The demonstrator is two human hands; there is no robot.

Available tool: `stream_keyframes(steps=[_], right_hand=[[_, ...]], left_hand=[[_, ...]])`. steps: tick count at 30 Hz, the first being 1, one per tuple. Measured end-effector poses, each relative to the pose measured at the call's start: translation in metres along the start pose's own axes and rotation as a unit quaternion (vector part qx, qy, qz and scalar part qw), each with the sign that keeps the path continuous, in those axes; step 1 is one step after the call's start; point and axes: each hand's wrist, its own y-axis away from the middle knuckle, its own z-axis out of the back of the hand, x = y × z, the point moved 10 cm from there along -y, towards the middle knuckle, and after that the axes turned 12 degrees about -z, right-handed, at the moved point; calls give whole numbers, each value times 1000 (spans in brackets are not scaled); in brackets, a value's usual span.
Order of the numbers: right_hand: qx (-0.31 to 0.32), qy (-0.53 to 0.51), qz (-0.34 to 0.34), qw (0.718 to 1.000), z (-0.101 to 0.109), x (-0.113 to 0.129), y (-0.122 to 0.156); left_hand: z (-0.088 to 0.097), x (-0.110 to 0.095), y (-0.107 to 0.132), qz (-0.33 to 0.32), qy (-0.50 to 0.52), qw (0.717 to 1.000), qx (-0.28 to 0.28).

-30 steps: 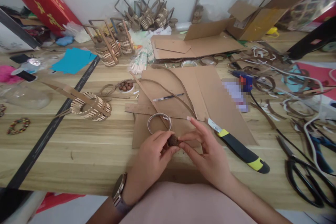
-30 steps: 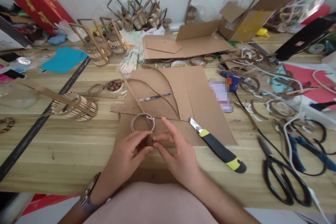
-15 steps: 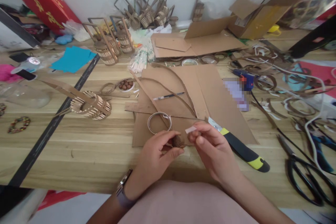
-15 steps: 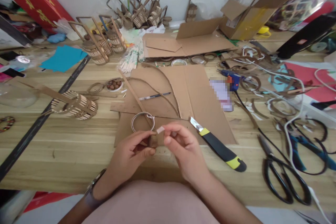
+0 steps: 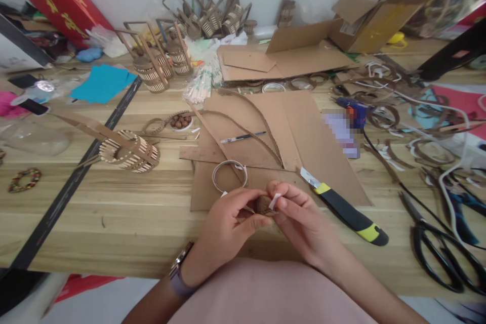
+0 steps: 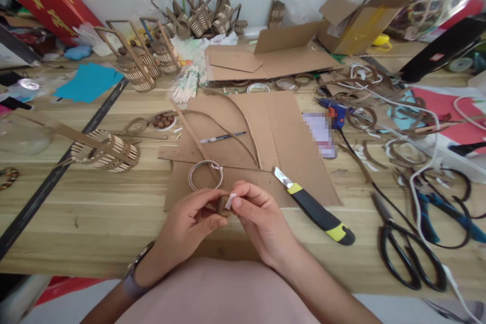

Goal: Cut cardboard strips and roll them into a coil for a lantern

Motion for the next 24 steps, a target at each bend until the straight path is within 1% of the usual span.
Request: stream_keyframes(steps=[7,11,16,19,21,24], right_hand=[[-10,19,-1,1000,0,1,0],[-10,10,-3,1000,0,0,1],[2,-16,-13,1000,-4,-1,3],[5,-15,-14,1000,-6,-1,5],[9,-5,-10,1000,-6,-2,5],[16,31,17,999,-5,1,5]], left_hand=[[0,-2,0,-4,-8,1000,3],[-1,-5,2,-10,-7,1000,2],[-1,-6,1,-6,-9,1000,6],[-1,-8,1,-10,-10,1000,6],[-1,-11,1,-13,-14,1000,4],[0,-16,2,-20,-33,999,1]])
